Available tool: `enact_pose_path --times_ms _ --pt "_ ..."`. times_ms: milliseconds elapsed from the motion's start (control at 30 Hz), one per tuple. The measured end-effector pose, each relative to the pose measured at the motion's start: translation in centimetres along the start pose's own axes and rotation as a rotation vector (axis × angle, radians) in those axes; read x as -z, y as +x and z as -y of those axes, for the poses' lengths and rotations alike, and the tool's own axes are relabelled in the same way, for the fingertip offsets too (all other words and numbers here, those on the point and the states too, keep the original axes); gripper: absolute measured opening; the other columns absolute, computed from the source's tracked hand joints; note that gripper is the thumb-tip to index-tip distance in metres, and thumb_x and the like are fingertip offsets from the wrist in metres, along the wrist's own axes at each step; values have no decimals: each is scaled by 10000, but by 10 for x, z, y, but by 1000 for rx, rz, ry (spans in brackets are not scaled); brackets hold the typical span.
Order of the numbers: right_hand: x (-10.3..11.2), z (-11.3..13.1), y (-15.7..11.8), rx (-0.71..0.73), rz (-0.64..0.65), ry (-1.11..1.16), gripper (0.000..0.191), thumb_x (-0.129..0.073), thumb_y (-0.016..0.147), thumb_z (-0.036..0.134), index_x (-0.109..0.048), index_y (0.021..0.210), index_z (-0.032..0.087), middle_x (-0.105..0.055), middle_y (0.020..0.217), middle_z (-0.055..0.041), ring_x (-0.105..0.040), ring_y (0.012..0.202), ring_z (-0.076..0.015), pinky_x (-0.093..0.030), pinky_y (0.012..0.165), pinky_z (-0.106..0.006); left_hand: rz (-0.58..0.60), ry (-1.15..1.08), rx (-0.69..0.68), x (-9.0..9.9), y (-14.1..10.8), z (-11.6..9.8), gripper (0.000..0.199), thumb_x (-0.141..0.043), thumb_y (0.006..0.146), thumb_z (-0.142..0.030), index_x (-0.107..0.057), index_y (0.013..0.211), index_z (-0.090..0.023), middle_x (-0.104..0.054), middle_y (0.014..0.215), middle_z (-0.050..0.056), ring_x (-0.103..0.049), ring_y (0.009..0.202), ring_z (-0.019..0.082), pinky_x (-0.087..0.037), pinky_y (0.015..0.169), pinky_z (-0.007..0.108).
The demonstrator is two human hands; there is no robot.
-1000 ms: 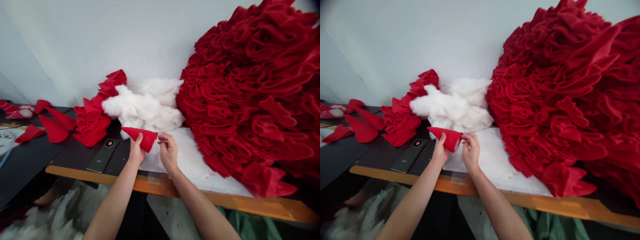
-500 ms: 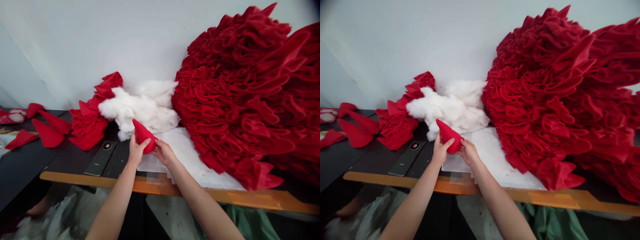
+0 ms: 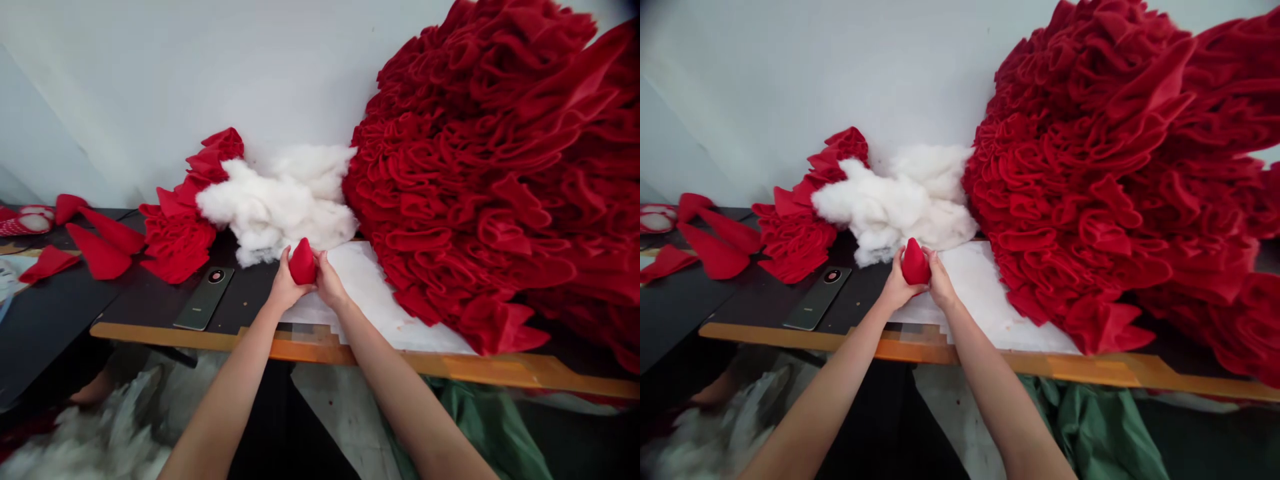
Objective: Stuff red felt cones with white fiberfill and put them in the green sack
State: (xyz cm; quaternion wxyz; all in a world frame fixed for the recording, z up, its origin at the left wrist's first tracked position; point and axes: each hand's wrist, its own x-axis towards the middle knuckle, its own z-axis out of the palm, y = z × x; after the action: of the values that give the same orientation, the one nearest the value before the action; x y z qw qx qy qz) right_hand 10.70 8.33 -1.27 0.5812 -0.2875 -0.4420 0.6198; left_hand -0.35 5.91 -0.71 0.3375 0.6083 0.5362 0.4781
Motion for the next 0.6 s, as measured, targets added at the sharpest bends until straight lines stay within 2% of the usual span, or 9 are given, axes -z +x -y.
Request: enact_pose_path --times_ms 100,167,233,300,367,467,600 --pt "-1 -1 -2 -3 31 68 602 -490 755 726 -619 1120 264 -645 1193 -18 -545 1178 -212 -358 1084 -390 -36 21 -45 0 -2 -1 1125 -836 493 -207 -203 1424 -193 -451 1344 172 -471 1215 325 -357 1021 493" --pt "1 -1 -2 -20 -14 36 588 -484 764 719 -638 1077 246 -667 1150 -32 -570 1143 -213 -380 1062 -393 -46 6 -71 2 -2 0 1211 -875 404 -214 -221 1423 -189 -425 1357 180 -403 1271 351 -287 1065 513" --pt "6 -2 0 -36 -150 -17 565 -486 771 705 -653 1023 228 -683 1110 -46 -586 1118 -216 -404 1034 -396 -69 -86 -78 8 0 2 1253 -893 354 -232 -236 1421 -201 -391 1379 176 -341 1316 350 -232 1096 503" --pt "12 -2 3 -37 -307 -47 542 -474 783 694 -652 986 223 -680 1116 -53 -583 1126 -211 -416 1016 -387 -125 -259 -63 14 4 4 1171 -872 434 -250 -239 1419 -242 -384 1387 146 -323 1338 305 -205 1114 468" --pt "18 -2 7 -42 -395 -49 537 -447 796 693 -645 961 222 -676 1119 -63 -585 1127 -204 -431 992 -370 -162 -407 -43 19 7 5 1079 -835 514 -235 -240 1413 -281 -407 1375 111 -326 1344 261 -190 1122 443" --pt "19 -2 9 -53 -393 -36 549 -449 783 702 -645 936 213 -689 1072 -75 -619 1068 -201 -470 932 -348 -91 -405 -66 17 7 5 1099 -840 493 -200 -246 1413 -296 -435 1360 101 -358 1326 266 -244 1102 452" --pt "11 -3 2 -16 -265 -84 538 -496 758 680 -672 912 196 -711 987 -62 -649 954 -204 -495 875 -343 20 -184 -80 6 1 2 1153 -869 421 -205 -291 1417 -252 -510 1292 137 -502 1186 321 -364 1019 486"
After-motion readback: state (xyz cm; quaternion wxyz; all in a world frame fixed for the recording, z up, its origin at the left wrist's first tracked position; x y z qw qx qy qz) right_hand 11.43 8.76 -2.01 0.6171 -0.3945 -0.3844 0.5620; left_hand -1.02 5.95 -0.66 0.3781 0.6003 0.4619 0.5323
